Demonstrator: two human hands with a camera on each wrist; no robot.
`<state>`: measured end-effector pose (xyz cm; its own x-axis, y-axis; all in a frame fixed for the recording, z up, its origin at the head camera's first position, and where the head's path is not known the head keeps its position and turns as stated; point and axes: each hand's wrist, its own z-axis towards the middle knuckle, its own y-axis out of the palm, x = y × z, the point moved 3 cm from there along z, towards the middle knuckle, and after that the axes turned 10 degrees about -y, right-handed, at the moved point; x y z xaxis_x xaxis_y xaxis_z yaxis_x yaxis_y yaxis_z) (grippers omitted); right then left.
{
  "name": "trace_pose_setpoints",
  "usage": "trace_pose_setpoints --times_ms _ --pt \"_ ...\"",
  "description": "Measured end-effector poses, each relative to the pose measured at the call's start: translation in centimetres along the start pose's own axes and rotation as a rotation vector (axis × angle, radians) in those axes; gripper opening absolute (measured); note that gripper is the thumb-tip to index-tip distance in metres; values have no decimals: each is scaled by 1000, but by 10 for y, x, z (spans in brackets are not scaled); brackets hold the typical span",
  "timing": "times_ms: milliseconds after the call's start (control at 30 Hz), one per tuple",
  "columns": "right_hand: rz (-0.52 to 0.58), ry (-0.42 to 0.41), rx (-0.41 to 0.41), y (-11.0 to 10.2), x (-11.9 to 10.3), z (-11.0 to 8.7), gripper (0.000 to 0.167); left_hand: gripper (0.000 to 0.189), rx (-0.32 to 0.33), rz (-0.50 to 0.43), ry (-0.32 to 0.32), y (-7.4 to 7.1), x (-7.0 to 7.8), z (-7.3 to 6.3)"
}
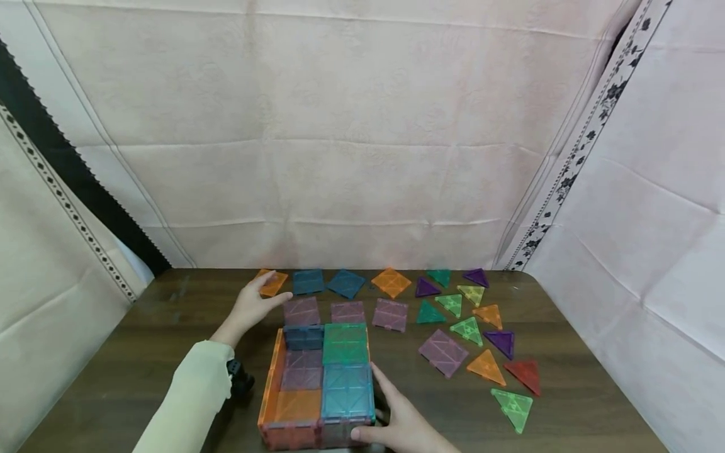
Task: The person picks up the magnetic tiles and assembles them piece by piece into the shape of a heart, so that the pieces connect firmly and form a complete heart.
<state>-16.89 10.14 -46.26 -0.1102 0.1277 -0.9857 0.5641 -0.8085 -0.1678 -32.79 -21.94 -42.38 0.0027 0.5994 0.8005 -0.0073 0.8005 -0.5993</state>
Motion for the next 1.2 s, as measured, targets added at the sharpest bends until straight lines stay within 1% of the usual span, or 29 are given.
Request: trace_pose_setpoints --times_ms 67,167,300,400,533,733,867,933,1000,1100,1200 --pt "18 -2 -5 0 1 0 102 83 -5 11 -25 2 -9 7" --pt "54 -4 -13 1 0 0 102 87 -43 35 -86 5 -20 15" --pt "105 -4 -27 4 2 1 101 92 -101 69 -138 8 -30 17" --pt "132 -3 -33 5 3 1 101 91 -119 81 -148 9 -35 17" --pt "147 8 -28 5 3 1 101 90 -117 91 -146 10 -38 18" --pt "101 -1 -17 -1 2 0 101 88 -84 121 -110 12 -36 12" --pt "76 -17 -16 -4 0 0 100 83 -41 166 -68 10 -34 8" --pt "71 -18 -13 -5 0 0 100 83 -9 188 -54 8 -34 7" --pt "81 -14 -12 -5 2 0 100 82 32 188 -60 5 -35 8" --pt "111 -5 -16 -3 4 0 100 85 81 185 -100 -1 -41 11" --pt "141 0 -26 1 6 0 99 91 92 200 -153 -5 -52 15"
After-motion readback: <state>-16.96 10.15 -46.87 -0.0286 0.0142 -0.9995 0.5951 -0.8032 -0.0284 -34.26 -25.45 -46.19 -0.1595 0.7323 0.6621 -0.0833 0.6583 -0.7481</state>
